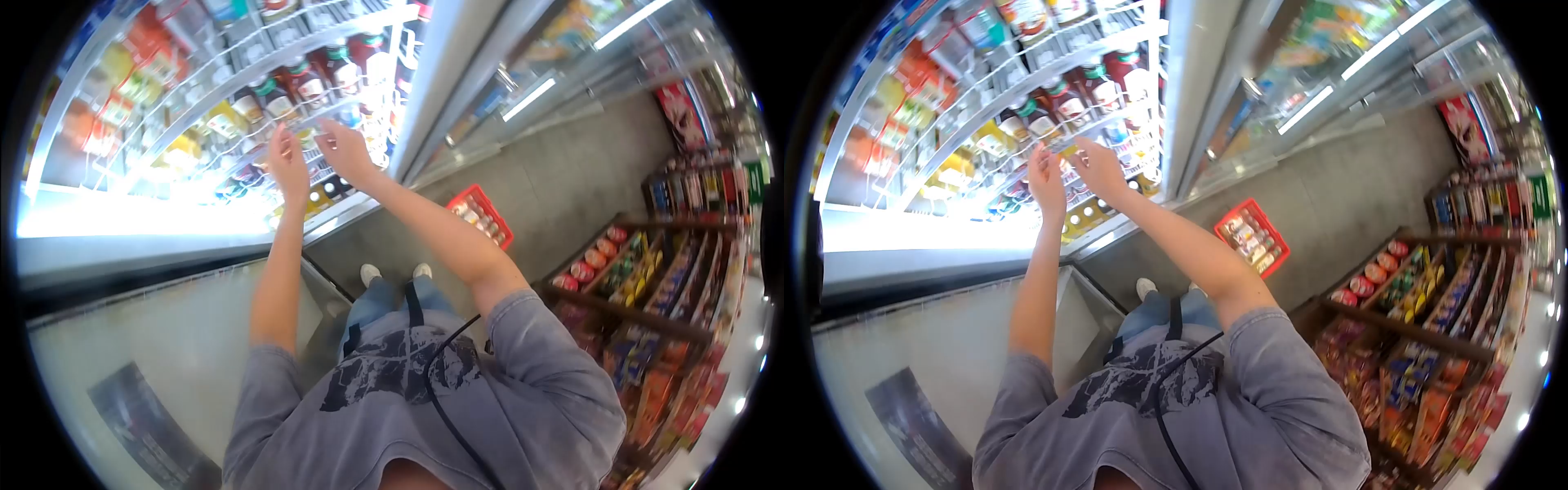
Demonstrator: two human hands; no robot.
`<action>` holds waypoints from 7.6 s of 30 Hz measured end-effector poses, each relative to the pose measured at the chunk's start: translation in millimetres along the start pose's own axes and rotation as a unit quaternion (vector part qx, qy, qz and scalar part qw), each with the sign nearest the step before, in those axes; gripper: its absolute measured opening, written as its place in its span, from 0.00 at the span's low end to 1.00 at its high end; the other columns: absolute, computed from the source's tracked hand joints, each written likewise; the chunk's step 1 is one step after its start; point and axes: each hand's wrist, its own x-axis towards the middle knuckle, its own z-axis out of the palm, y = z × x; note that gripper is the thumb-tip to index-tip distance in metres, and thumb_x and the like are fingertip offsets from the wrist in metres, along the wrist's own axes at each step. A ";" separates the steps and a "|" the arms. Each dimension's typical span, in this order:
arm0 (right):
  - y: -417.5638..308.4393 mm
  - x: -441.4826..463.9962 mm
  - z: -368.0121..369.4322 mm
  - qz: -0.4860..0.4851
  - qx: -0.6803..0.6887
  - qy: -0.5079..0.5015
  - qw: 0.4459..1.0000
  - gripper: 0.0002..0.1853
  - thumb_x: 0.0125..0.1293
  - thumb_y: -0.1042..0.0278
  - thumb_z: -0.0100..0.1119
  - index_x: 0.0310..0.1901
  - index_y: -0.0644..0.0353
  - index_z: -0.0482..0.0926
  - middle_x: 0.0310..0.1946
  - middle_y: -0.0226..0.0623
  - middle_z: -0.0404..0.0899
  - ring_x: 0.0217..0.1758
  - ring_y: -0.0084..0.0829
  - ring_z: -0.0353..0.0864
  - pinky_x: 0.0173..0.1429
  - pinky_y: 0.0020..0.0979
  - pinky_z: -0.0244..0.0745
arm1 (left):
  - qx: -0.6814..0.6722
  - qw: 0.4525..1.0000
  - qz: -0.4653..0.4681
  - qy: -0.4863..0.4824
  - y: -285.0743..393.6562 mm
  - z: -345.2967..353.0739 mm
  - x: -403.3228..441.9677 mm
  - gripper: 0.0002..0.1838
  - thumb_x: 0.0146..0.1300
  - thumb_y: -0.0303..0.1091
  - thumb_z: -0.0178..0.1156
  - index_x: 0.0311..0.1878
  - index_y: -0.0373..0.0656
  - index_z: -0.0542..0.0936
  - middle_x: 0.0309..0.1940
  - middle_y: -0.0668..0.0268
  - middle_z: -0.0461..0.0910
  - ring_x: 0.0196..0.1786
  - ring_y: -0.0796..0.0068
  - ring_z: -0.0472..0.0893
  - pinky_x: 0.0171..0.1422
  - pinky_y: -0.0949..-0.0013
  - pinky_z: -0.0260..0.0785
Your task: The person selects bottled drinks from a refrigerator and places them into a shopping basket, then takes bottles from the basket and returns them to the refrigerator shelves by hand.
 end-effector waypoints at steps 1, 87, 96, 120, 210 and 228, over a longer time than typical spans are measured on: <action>-6.1 -15.5 -15.7 0.029 0.017 -0.020 0.999 0.20 0.63 0.69 0.64 0.55 0.69 0.78 0.32 0.54 0.83 0.35 0.48 0.85 0.40 0.40 0.78 | -0.003 1.000 -0.001 -0.021 8.1 3.9 -18.4 0.18 0.71 0.31 0.57 0.62 0.39 0.75 0.45 0.60 0.80 0.43 0.72 0.80 0.48 0.68 0.74; 705.5 -615.3 -412.1 0.594 -0.049 0.325 0.735 0.33 0.58 0.60 0.73 0.62 0.67 0.75 0.49 0.46 0.85 0.49 0.35 0.87 0.54 0.31 0.80 | 0.326 0.676 -0.250 -0.612 -507.3 511.5 -689.6 0.20 0.65 0.31 0.60 0.61 0.37 0.79 0.43 0.55 0.85 0.46 0.67 0.84 0.52 0.66 0.74; 707.1 -616.3 -413.7 0.619 -0.048 0.302 0.723 0.29 0.58 0.57 0.70 0.59 0.64 0.79 0.40 0.49 0.87 0.43 0.38 0.88 0.49 0.34 0.80 | 0.305 0.736 -0.314 -0.516 -505.4 504.9 -721.6 0.17 0.66 0.31 0.59 0.56 0.41 0.73 0.53 0.50 0.80 0.57 0.49 0.79 0.59 0.54 0.70; 551.6 -569.8 -425.3 0.579 0.011 0.363 0.730 0.25 0.61 0.58 0.70 0.57 0.62 0.81 0.41 0.40 0.87 0.43 0.28 0.86 0.50 0.30 0.77 | 0.015 0.746 -0.399 -0.533 -380.7 439.1 -658.6 0.25 0.69 0.29 0.58 0.69 0.40 0.71 0.54 0.56 0.82 0.53 0.75 0.80 0.57 0.69 0.71; -114.4 3.1 177.9 -0.110 0.076 -0.320 0.938 0.32 0.62 0.70 0.67 0.68 0.58 0.70 0.48 0.53 0.84 0.49 0.40 0.86 0.54 0.34 0.79 | 0.134 0.985 -0.051 0.097 60.7 -236.4 5.9 0.31 0.64 0.37 0.66 0.69 0.41 0.70 0.55 0.56 0.75 0.56 0.63 0.78 0.58 0.63 0.73; -104.8 48.0 304.5 -0.257 0.111 -0.297 0.913 0.27 0.64 0.74 0.63 0.65 0.63 0.70 0.43 0.55 0.82 0.45 0.53 0.83 0.46 0.39 0.79 | 0.140 0.961 -0.049 0.234 9.3 -271.6 83.5 0.20 0.65 0.39 0.63 0.56 0.37 0.78 0.41 0.51 0.85 0.44 0.62 0.85 0.47 0.62 0.74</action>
